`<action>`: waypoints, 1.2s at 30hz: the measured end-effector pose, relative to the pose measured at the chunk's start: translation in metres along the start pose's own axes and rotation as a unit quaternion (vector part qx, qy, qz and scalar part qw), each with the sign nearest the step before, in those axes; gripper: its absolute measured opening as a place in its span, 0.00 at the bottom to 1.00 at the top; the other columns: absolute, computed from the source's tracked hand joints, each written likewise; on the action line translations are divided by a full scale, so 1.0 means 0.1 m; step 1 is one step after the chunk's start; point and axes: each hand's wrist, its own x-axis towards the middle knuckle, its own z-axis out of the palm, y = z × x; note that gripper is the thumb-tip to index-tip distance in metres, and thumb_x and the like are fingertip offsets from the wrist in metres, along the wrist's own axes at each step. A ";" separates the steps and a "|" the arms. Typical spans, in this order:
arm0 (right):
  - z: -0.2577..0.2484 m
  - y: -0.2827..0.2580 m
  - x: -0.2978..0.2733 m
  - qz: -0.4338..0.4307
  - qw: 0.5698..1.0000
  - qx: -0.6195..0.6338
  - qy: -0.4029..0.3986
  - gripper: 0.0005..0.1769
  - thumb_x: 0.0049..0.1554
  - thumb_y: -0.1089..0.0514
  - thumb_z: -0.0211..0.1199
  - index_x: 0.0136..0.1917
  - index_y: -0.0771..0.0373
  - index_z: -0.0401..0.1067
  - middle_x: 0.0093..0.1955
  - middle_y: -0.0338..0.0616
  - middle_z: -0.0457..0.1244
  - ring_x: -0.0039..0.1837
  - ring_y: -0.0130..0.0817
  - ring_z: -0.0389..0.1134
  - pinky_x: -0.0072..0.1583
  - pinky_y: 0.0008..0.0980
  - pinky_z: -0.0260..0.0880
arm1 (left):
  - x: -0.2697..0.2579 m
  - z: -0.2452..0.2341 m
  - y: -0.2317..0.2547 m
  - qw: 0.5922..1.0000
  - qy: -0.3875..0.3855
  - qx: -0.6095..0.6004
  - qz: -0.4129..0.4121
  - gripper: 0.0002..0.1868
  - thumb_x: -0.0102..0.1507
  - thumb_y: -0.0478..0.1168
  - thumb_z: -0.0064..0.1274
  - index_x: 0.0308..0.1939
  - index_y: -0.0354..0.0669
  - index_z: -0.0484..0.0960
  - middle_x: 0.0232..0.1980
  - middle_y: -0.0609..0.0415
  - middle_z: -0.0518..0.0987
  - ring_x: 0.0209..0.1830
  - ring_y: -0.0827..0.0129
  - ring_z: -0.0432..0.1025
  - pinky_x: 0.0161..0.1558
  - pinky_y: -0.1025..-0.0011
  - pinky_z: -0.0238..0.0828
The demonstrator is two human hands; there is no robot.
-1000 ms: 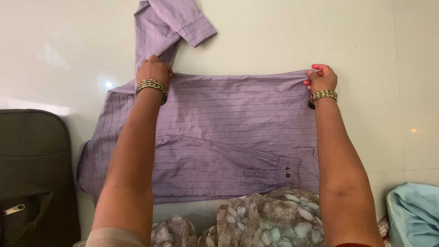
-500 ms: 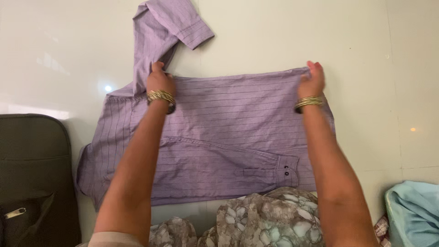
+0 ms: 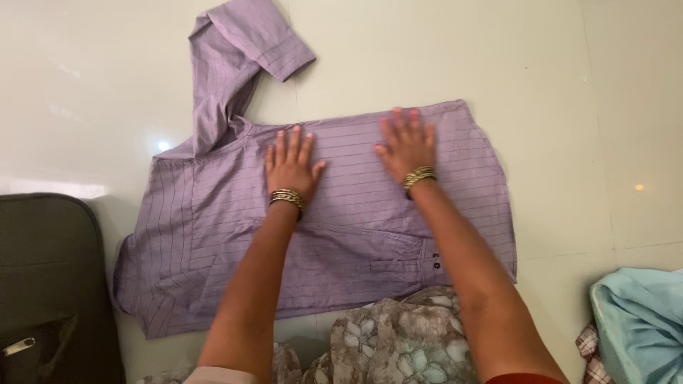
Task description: The person folds a purple striped shirt on the floor. They smooth the fabric, fold the sleeves inward, and fold the shirt into a compact rectangle.
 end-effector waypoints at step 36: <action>0.69 0.63 -0.87 0.003 0.988 0.056 0.142 0.38 0.63 0.29 0.37 0.81 0.43 0.48 0.86 0.46 0.32 0.85 0.52 0.27 0.77 0.63 0.26 | -0.53 0.52 1.10 0.990 0.009 0.026 0.139 0.38 0.67 0.68 0.23 0.80 0.64 0.45 0.84 0.61 0.38 0.83 0.62 0.30 0.77 0.51 0.25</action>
